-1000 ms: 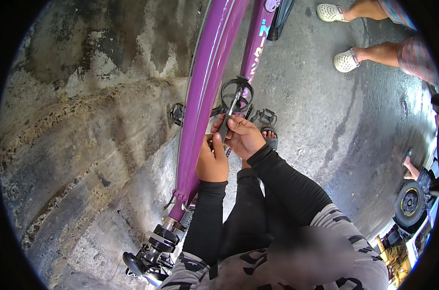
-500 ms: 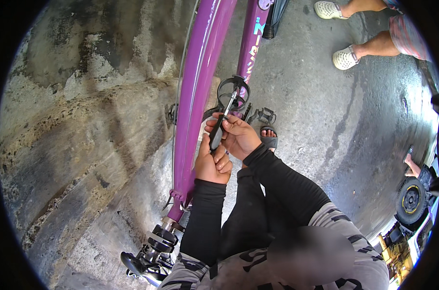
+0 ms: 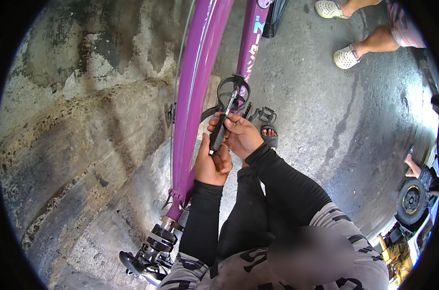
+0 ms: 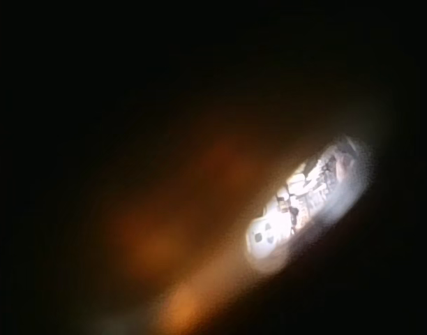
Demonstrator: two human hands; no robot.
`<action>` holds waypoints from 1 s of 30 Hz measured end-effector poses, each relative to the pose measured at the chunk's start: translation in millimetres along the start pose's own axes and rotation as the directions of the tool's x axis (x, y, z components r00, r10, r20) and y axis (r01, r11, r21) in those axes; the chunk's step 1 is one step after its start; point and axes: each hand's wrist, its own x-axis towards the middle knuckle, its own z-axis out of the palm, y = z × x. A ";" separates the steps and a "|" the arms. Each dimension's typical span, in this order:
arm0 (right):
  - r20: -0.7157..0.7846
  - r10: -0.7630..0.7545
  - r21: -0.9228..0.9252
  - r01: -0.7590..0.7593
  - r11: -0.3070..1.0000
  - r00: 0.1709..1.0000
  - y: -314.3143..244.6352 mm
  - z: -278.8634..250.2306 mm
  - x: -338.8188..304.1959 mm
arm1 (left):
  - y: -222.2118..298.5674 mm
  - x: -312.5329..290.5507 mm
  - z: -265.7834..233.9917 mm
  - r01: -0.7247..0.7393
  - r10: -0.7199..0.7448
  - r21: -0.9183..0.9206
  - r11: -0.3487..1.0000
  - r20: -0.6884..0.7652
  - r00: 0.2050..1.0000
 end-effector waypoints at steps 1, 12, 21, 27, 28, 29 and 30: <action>0.016 -0.004 0.005 0.004 1.000 1.000 -0.4 -0.1 0.6 | -5.3 -2.3 9.3 -0.142 0.166 0.221 0.965 -0.096 0.981; -0.025 -0.005 -0.023 0.005 1.000 1.000 -3.1 5.2 -0.6 | 11.6 -5.9 11.3 0.119 -0.120 -0.022 0.993 -0.035 0.992; -0.022 -0.007 -0.027 0.006 1.000 1.000 -1.6 6.1 -1.0 | 17.5 -7.0 5.9 0.191 -0.196 -0.071 0.979 -0.072 0.978; 0.020 -0.030 -0.023 0.031 0.999 0.999 -0.6 3.1 4.4 | -7.9 -1.9 24.0 -0.453 0.603 0.683 0.574 0.022 0.797; -0.010 -0.020 -0.021 0.019 1.000 1.000 -0.7 5.0 2.5 | -3.2 -4.1 20.2 -0.319 0.414 0.550 0.772 -0.054 0.909; -0.042 -0.012 -0.022 0.011 1.000 0.999 -2.4 6.4 -0.4 | 1.7 -4.9 15.5 -0.145 0.192 0.386 0.911 -0.086 0.978; -0.068 0.001 -0.019 -0.002 1.000 0.998 -2.6 8.3 -2.0 | 9.3 -6.0 9.4 0.054 -0.037 0.211 0.976 -0.080 0.996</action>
